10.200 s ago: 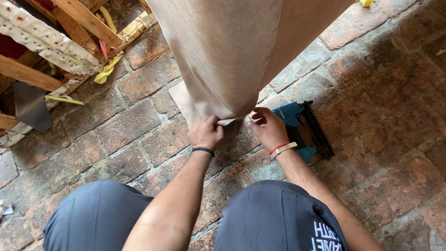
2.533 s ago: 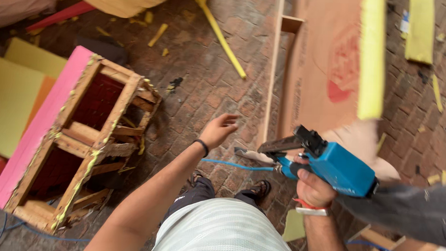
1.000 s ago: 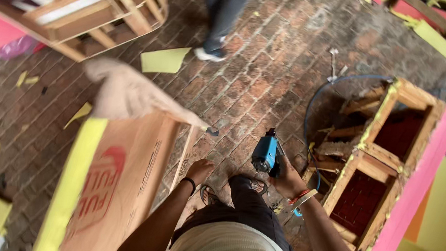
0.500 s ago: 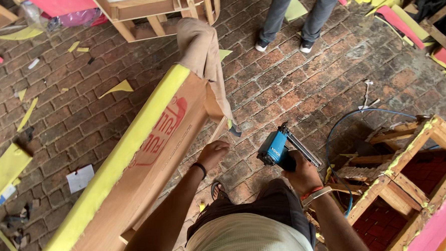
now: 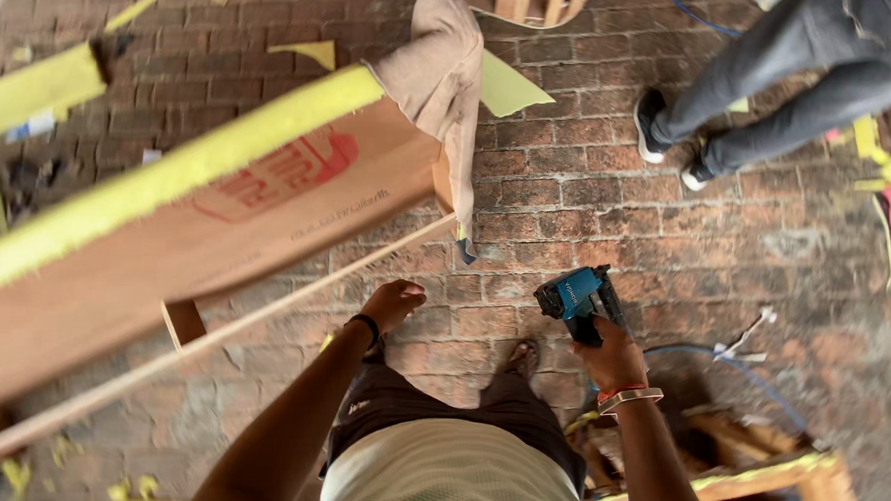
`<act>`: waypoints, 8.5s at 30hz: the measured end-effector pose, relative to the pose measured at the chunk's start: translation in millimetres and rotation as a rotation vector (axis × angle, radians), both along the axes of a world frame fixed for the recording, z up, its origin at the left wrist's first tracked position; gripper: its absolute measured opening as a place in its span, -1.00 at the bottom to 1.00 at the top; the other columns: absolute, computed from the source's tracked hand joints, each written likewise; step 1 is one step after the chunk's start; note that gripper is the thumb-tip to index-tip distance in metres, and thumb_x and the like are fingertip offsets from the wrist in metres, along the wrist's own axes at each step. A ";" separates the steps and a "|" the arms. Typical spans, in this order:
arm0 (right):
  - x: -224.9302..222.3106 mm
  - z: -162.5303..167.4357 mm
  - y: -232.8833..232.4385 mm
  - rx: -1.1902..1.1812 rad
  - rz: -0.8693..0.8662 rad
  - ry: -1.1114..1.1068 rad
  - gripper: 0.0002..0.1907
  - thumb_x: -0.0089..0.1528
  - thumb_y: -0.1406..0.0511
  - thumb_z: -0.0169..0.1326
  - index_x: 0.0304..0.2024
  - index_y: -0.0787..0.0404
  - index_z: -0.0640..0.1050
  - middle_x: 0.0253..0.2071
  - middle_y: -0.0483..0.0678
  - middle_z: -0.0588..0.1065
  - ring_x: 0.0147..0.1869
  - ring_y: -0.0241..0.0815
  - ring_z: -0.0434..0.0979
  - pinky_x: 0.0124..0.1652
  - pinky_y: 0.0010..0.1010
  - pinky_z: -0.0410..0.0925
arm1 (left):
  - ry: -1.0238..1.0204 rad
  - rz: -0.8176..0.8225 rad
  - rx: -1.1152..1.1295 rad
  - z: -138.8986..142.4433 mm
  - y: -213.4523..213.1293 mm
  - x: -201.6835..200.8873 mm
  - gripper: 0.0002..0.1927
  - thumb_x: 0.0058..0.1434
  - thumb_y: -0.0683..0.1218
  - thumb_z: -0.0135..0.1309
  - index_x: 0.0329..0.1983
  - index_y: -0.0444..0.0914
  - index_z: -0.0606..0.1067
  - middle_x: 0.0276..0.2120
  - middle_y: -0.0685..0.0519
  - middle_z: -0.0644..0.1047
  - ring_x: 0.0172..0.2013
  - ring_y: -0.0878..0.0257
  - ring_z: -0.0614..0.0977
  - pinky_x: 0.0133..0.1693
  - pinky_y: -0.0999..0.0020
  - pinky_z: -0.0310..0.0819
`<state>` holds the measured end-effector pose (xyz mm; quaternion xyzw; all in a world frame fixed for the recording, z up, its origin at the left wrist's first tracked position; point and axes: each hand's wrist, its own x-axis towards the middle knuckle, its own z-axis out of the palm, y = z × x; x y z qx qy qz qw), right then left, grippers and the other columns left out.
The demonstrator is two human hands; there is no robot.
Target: The person staples beige fabric onto a wooden furniture frame using a pneumatic staple gun. They pull and smooth the fabric along edges and corners, then fire staples to secure it in place.
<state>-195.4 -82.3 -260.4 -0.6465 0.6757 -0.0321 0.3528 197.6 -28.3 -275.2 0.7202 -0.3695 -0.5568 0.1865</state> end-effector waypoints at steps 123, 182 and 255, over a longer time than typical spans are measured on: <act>391.6 -669.0 -315.1 0.370 0.664 -1.338 -0.26 0.48 -0.10 -0.30 0.55 0.17 0.02 0.51 0.01 0.16 0.50 -0.08 0.22 0.40 -0.25 0.16 | -0.278 1.664 -0.792 -731.5 -257.3 23.8 -0.79 0.05 -0.40 -0.06 -0.60 -0.31 0.47 -0.63 0.14 0.43 -0.54 0.40 0.35 -0.52 0.40 0.20; 429.0 -641.9 -312.4 -0.132 0.363 -1.452 -0.23 0.48 -0.08 -0.32 0.51 0.31 -0.05 0.49 0.28 0.08 0.58 0.17 0.21 0.43 0.14 0.22 | -1.615 0.342 -0.713 -521.9 -195.9 28.7 -0.95 0.19 0.01 0.33 -0.32 0.02 0.67 0.49 0.03 0.19 0.53 -0.04 0.09 0.54 -0.08 0.05; 266.3 -600.4 -327.4 -0.480 1.544 -0.386 -0.07 -0.09 0.15 0.35 0.33 0.17 0.36 -0.26 0.18 0.64 -0.29 0.07 0.72 -0.22 -0.18 0.57 | -1.374 0.046 -0.982 -471.5 -165.6 57.0 -0.60 0.11 0.25 0.29 -0.20 -0.12 0.69 0.19 -0.13 0.42 0.23 -0.02 0.43 0.26 -0.07 0.16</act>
